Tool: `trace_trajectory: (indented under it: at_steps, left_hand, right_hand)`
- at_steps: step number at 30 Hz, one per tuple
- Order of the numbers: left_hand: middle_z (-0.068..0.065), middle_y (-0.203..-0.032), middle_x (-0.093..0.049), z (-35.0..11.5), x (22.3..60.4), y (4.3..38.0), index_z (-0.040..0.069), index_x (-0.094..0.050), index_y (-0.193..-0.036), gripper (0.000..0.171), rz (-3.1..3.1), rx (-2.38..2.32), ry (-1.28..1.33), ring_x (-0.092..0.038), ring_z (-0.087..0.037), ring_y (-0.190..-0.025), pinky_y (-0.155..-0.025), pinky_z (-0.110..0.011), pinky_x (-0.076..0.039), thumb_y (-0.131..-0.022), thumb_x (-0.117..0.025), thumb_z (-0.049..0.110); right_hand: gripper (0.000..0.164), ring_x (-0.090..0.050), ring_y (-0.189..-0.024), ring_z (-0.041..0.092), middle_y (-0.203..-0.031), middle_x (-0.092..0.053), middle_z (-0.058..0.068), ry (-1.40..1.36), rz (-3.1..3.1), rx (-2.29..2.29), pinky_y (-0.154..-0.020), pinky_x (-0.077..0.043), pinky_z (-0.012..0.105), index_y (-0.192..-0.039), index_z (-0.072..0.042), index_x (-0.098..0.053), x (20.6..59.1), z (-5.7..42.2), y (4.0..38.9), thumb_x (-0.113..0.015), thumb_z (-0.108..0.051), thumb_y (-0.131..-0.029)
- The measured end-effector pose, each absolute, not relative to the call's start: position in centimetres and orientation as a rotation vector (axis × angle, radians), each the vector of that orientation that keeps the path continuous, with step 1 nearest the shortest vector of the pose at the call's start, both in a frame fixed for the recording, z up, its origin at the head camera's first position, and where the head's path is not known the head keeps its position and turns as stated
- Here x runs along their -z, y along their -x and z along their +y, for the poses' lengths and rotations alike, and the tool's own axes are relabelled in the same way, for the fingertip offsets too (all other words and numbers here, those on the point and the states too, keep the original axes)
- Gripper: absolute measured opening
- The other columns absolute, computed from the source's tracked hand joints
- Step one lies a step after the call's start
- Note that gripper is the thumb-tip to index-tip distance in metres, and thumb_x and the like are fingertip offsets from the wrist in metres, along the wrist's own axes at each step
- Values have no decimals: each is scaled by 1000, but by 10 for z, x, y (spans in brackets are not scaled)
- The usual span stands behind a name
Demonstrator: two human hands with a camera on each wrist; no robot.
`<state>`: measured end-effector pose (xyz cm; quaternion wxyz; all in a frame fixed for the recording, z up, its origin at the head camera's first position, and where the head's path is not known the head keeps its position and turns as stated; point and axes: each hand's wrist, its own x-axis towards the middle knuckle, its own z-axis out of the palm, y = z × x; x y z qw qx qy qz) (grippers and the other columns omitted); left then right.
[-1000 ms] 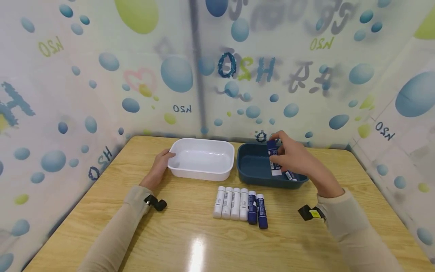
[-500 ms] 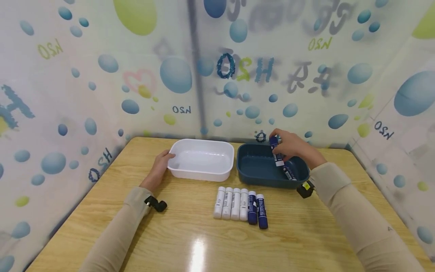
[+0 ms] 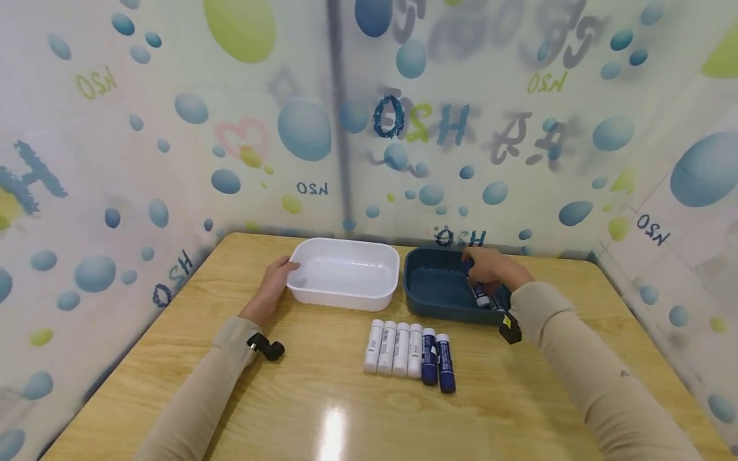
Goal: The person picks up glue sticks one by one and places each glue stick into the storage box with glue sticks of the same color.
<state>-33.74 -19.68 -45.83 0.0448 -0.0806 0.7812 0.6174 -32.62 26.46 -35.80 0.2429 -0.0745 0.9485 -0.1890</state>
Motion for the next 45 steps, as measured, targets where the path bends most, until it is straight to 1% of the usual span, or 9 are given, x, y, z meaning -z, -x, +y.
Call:
trace_trajectory:
  at_steps: [3,6,11,19,29,33,36,40,45]
  left_hand:
    - [-14,-165,-38,-197,458,337,7,-37,-159,59,2387,-1880,244,-38,-32,-152,-127,-48,-31,-105,-45,29]
    - [-14,-165,-39,-197,457,336,8,-38,-159,60,2385,-1896,242,-39,-31,-151,-127,-47,-31,-104,-46,30]
    - [-14,-165,-39,-198,458,336,7,-37,-159,60,2381,-1903,242,-39,-31,-152,-127,-47,-31,-104,-47,29]
    - [-13,-165,-39,-198,460,336,8,-38,-159,59,2373,-1903,243,-38,-30,-153,-127,-47,-31,-105,-47,30]
    - [-14,-164,-40,-197,458,336,7,-39,-158,58,2393,-1901,221,-39,-31,-152,-127,-47,-31,-105,-46,29]
    - [-14,-164,-41,-197,460,335,6,-40,-157,58,2396,-1907,219,-39,-31,-151,-126,-47,-32,-105,-47,29]
    - [-14,-164,-41,-197,460,335,6,-40,-158,58,2395,-1909,213,-39,-31,-152,-126,-47,-31,-105,-47,28]
    - [-14,-165,-40,-197,460,335,7,-38,-159,59,2391,-1905,209,-38,-31,-152,-127,-47,-31,-105,-46,29]
    - [-14,-164,-41,-196,459,334,7,-39,-158,59,2388,-1901,220,-39,-31,-152,-126,-47,-31,-104,-46,30]
  right_hand:
    - [62,-72,-81,30,-136,-46,40,171,2611,490,-68,-64,42,-149,4,-37,364,266,329,-66,-5,-95]
    - [61,-70,-86,32,-138,-45,40,153,2638,474,-65,-64,40,-148,4,-40,370,267,331,-66,-4,-94]
    - [60,-70,-89,32,-140,-45,42,139,2662,395,-62,-63,36,-148,9,-41,376,271,333,-64,-4,-94]
    - [61,-74,-83,28,-134,-54,40,80,2635,378,-67,-64,37,-146,15,-40,379,275,332,-62,-4,-92]
    - [51,-74,-73,25,-121,-63,36,52,2669,315,-62,-63,33,-137,19,-49,384,278,336,-62,-1,-91]
    - [35,-74,-68,25,-105,-68,31,26,2680,272,-61,-63,34,-119,18,-58,381,278,335,-62,-2,-91]
    - [25,-74,-66,25,-96,-69,26,15,2675,241,-60,-62,34,-109,14,-60,379,278,334,-62,-4,-91]
    - [34,-73,-69,25,-97,-67,26,-2,2670,271,-60,-62,33,-116,17,-57,376,278,332,-63,-6,-91]
    - [53,-72,-73,27,-117,-62,36,37,2720,354,-59,-63,35,-133,21,-48,367,278,324,-63,-9,-91]
